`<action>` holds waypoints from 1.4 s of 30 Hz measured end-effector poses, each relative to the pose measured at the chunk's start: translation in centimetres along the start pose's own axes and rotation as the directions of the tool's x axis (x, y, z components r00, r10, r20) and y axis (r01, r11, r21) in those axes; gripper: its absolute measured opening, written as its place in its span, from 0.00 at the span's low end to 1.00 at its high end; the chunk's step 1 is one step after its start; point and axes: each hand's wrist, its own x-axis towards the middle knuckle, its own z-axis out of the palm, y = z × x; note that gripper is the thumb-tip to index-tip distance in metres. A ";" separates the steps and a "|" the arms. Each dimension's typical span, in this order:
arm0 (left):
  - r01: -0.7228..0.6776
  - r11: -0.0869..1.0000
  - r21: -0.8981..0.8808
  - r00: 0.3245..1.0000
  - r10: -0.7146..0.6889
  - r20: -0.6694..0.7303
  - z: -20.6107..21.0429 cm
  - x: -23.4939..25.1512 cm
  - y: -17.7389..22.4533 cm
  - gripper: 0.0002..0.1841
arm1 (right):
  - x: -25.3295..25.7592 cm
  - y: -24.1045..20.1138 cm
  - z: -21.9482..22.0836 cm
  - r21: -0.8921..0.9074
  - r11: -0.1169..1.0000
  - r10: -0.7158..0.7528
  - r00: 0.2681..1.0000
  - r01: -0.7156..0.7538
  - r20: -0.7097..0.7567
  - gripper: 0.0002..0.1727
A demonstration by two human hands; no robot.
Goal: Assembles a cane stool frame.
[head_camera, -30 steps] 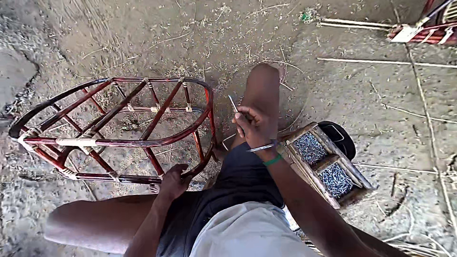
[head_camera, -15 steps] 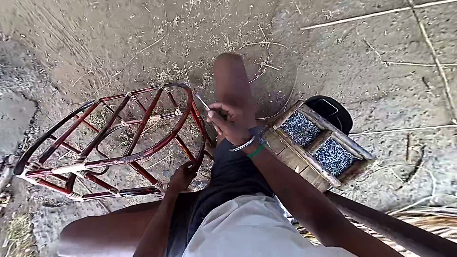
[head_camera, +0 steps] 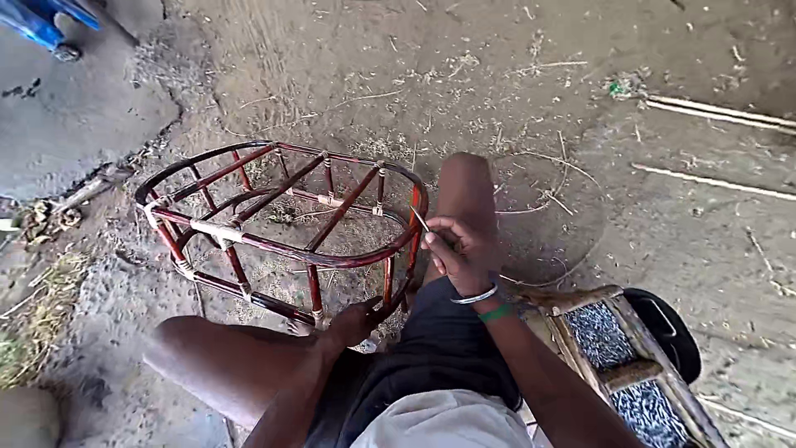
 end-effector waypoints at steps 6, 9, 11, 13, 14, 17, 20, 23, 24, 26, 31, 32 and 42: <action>-0.489 0.863 -0.129 0.412 0.098 -0.906 -5.8 -7.3 -1.5 0.11 | 3.0 -0.3 1.6 -0.249 0.958 0.223 0.920 -0.145 0.322 0.15; -0.539 0.750 -0.383 0.293 -0.260 -0.920 -10.5 -9.0 -3.2 0.12 | 4.8 -1.0 3.4 -0.334 0.932 0.286 0.848 -0.139 0.446 0.12; -0.555 0.554 -0.620 0.389 -0.486 -0.783 -13.3 -8.9 -4.2 0.16 | 6.1 -1.5 5.1 -0.343 0.928 0.306 0.816 -0.142 0.491 0.13; -0.579 0.405 -0.708 0.425 -0.591 -0.686 -15.1 -7.6 -5.3 0.17 | 7.3 -1.9 6.7 -0.365 0.917 0.348 0.772 -0.161 0.532 0.12; -0.621 0.325 -0.713 0.417 -0.634 -0.651 -15.5 -6.6 -5.5 0.15 | 7.8 -1.9 7.2 -0.388 0.906 0.374 0.745 -0.167 0.553 0.11; -0.752 -0.083 -0.653 0.484 -0.743 -0.463 -16.3 -4.1 -4.2 0.16 | 8.8 -2.0 8.1 -0.436 0.880 0.436 0.683 -0.187 0.586 0.09; -0.746 -0.394 -0.537 0.643 -0.636 -0.427 -16.7 -3.0 -3.2 0.18 | 9.8 -2.3 8.3 -0.462 0.859 0.480 0.658 -0.218 0.580 0.07; -0.690 -0.580 -0.434 0.714 -0.445 -0.541 -17.1 -2.3 -3.6 0.30 | 11.0 -2.7 8.3 -0.489 0.841 0.521 0.584 -0.229 0.622 0.07; -0.690 -0.600 -0.405 0.706 -0.434 -0.560 -17.2 -2.1 -3.6 0.33 | 11.3 -2.7 8.3 -0.489 0.842 0.522 0.568 -0.226 0.636 0.07; -0.713 -0.586 -0.384 0.685 -0.464 -0.562 -17.2 -2.0 -3.3 0.33 | 11.9 -2.7 8.5 -0.507 0.834 0.536 0.542 -0.218 0.647 0.07; -0.740 -0.549 -0.387 0.666 -0.522 -0.533 -17.5 -1.9 -2.6 0.32 | 13.6 -3.1 8.8 -0.565 0.799 0.589 0.457 -0.207 0.666 0.06; -0.739 -0.546 -0.393 0.669 -0.531 -0.520 -17.4 -2.0 -2.4 0.32 | 13.8 -3.3 8.9 -0.571 0.795 0.595 0.440 -0.203 0.672 0.07; -0.746 -0.536 -0.396 0.664 -0.549 -0.507 -17.8 -2.2 -1.9 0.31 | 15.9 -5.6 10.6 -0.672 0.733 0.662 0.345 -0.109 0.666 0.03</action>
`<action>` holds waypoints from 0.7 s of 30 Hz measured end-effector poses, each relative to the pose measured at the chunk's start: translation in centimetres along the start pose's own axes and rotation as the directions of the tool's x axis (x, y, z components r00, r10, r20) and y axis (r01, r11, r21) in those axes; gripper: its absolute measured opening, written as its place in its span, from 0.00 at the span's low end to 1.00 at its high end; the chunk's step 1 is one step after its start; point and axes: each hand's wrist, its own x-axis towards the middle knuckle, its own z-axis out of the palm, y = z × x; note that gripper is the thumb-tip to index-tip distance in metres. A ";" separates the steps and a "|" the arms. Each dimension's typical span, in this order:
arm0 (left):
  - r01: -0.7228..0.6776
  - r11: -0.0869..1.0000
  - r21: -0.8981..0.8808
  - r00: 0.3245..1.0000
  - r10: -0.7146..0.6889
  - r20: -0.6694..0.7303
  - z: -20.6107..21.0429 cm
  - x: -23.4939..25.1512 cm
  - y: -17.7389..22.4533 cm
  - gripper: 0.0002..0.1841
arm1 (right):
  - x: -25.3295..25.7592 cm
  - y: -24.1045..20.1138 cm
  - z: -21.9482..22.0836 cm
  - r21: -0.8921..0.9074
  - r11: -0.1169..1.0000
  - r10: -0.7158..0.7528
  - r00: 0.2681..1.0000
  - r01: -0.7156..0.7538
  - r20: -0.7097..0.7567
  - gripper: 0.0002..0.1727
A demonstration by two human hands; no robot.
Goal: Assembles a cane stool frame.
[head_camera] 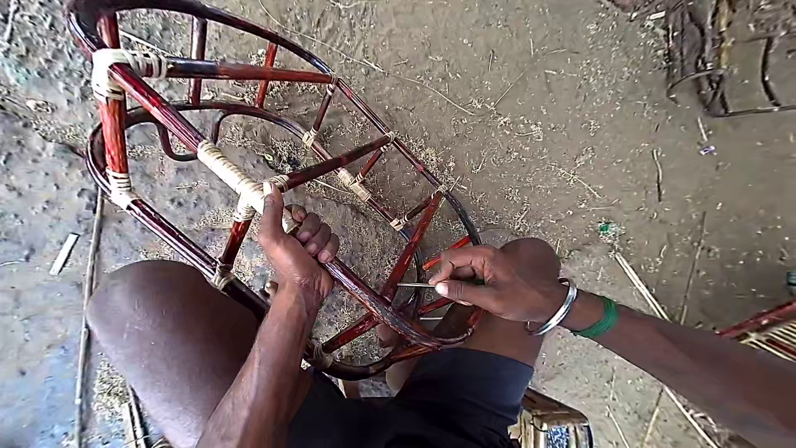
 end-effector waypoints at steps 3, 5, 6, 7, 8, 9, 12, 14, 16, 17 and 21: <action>-0.003 1.000 -0.011 1.000 0.003 0.004 0.0 0.0 0.0 0.31 | -0.2 0.3 0.2 -0.009 1.000 -0.025 0.999 0.024 -0.025 0.03; -0.008 1.000 -0.009 1.000 0.008 0.003 0.1 0.1 0.0 0.31 | -0.2 0.6 0.3 0.004 1.000 -0.026 0.999 0.026 -0.043 0.03; -0.010 1.000 -0.007 1.000 0.010 -0.001 0.1 0.0 0.0 0.31 | -0.2 0.7 0.3 0.008 1.000 -0.021 0.999 0.021 -0.039 0.04; -0.008 1.000 -0.006 1.000 0.008 -0.003 0.1 0.0 0.0 0.31 | -0.2 0.7 0.4 0.030 0.999 -0.014 0.999 0.015 -0.039 0.03; -0.005 1.000 -0.006 1.000 0.005 -0.002 0.0 0.0 0.0 0.31 | -0.3 0.6 0.4 0.038 0.999 -0.009 0.999 0.010 -0.032 0.03; 0.000 1.000 -0.005 1.000 0.000 -0.003 0.0 -0.1 0.0 0.31 | -0.3 0.6 0.3 0.029 0.999 -0.012 1.000 0.012 -0.017 0.03; -0.010 1.000 0.017 1.000 0.010 -0.008 0.1 -0.1 0.1 0.31 | -0.4 0.7 0.7 -0.062 0.998 -0.025 1.000 0.024 -0.010 0.03; -0.013 1.000 0.027 1.000 0.013 -0.008 0.2 -0.1 0.0 0.30 | -0.7 1.0 1.0 -0.059 0.997 -0.047 0.998 0.045 -0.034 0.03; -0.017 1.000 0.015 1.000 0.017 -0.012 0.2 -0.1 0.0 0.30 | -0.8 1.0 0.8 -0.056 0.997 -0.060 0.996 0.056 -0.065 0.03; -0.015 1.000 0.013 1.000 0.015 -0.019 0.2 -0.1 0.0 0.30 | -0.8 0.9 0.8 -0.041 0.998 -0.060 0.995 0.057 -0.077 0.03; -0.013 1.000 0.017 1.000 0.013 -0.013 0.1 0.0 0.0 0.29 | -0.7 0.7 0.8 -0.027 0.998 -0.065 0.995 0.063 -0.076 0.03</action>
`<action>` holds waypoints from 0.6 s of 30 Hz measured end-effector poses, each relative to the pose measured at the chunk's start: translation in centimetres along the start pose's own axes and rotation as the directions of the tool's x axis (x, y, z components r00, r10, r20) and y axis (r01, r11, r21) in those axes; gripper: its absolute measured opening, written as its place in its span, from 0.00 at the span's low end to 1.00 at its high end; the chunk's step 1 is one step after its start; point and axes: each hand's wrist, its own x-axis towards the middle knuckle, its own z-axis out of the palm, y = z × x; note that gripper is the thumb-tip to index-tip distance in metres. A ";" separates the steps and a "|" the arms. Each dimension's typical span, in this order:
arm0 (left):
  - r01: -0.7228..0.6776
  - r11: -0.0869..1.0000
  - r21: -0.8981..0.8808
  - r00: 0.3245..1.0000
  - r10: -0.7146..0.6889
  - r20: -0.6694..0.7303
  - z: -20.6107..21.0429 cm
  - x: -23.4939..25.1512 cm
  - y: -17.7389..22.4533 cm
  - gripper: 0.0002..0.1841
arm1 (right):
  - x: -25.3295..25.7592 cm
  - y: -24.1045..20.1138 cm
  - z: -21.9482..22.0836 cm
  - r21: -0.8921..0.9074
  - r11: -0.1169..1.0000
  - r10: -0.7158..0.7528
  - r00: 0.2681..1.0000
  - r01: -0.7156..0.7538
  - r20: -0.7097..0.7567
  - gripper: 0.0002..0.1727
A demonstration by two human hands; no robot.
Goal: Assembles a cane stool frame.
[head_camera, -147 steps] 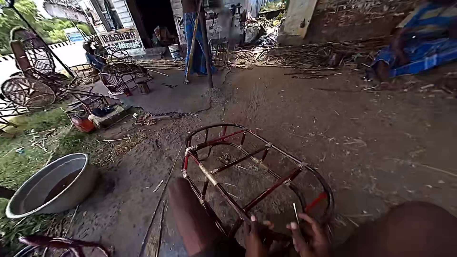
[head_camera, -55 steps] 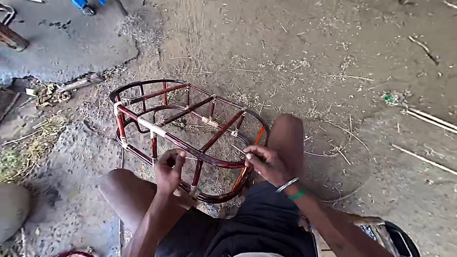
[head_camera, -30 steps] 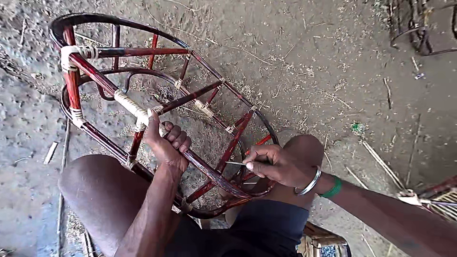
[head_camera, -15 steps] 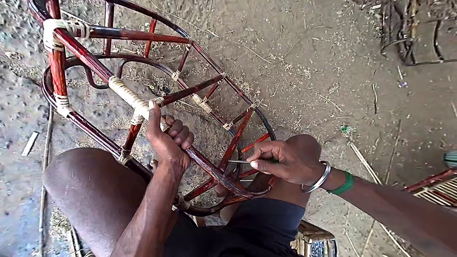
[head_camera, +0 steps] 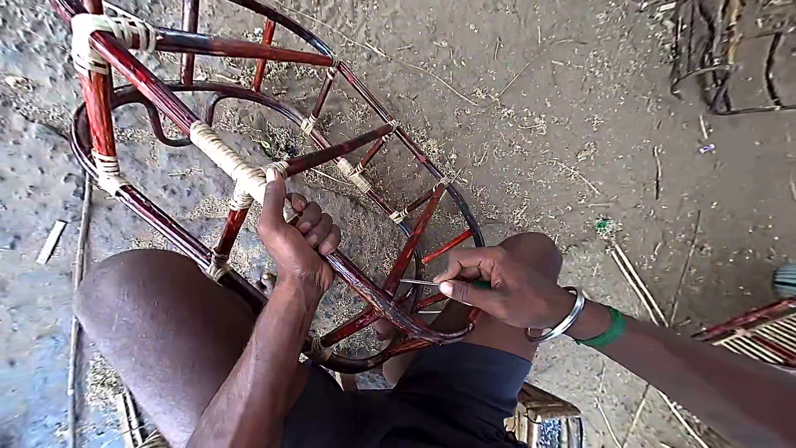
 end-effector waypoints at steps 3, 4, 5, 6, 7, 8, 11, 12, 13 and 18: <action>0.000 1.000 -0.002 1.000 0.000 -0.010 0.1 0.1 0.0 0.29 | 0.2 0.0 -0.3 -0.007 0.999 0.037 0.998 -0.037 0.042 0.03; 0.000 1.000 -0.005 1.000 0.000 -0.010 0.1 0.1 0.0 0.29 | 0.2 0.1 -0.2 -0.001 0.999 0.038 0.999 -0.038 0.035 0.03; 0.000 1.000 -0.005 1.000 0.000 -0.008 0.0 0.1 0.0 0.29 | 0.1 0.2 -0.1 0.009 0.999 0.035 0.999 -0.036 0.026 0.03; -0.001 1.000 -0.004 1.000 0.001 -0.008 0.0 0.1 0.1 0.29 | 0.1 0.1 -0.1 0.014 0.999 0.034 0.999 -0.034 0.010 0.03; -0.001 1.000 -0.001 1.000 0.001 -0.009 0.0 0.1 0.1 0.29 | 0.1 0.0 0.0 0.020 0.999 0.035 0.999 -0.035 -0.003 0.03; -0.002 1.000 0.001 1.000 0.002 -0.009 0.1 0.1 0.1 0.29 | 0.1 -0.1 -0.1 0.026 0.999 0.040 0.999 -0.039 -0.009 0.03; -0.009 1.000 0.007 1.000 0.009 -0.008 -0.1 0.2 0.0 0.29 | 0.4 0.4 0.1 0.040 0.998 0.042 0.999 -0.042 0.006 0.03; -0.011 1.000 0.013 1.000 0.011 -0.005 -0.1 0.2 0.0 0.29 | 0.5 0.6 0.2 0.039 0.999 0.036 0.999 -0.036 0.006 0.04; -0.015 1.000 0.015 1.000 0.015 0.001 -0.2 0.3 -0.1 0.29 | 0.5 0.7 0.2 0.031 0.999 0.032 0.999 -0.032 0.004 0.04; -0.028 1.000 0.001 0.999 0.028 -0.029 -0.1 0.2 -0.2 0.28 | 0.8 -0.4 0.3 -0.034 0.991 0.131 0.991 -0.130 0.025 0.04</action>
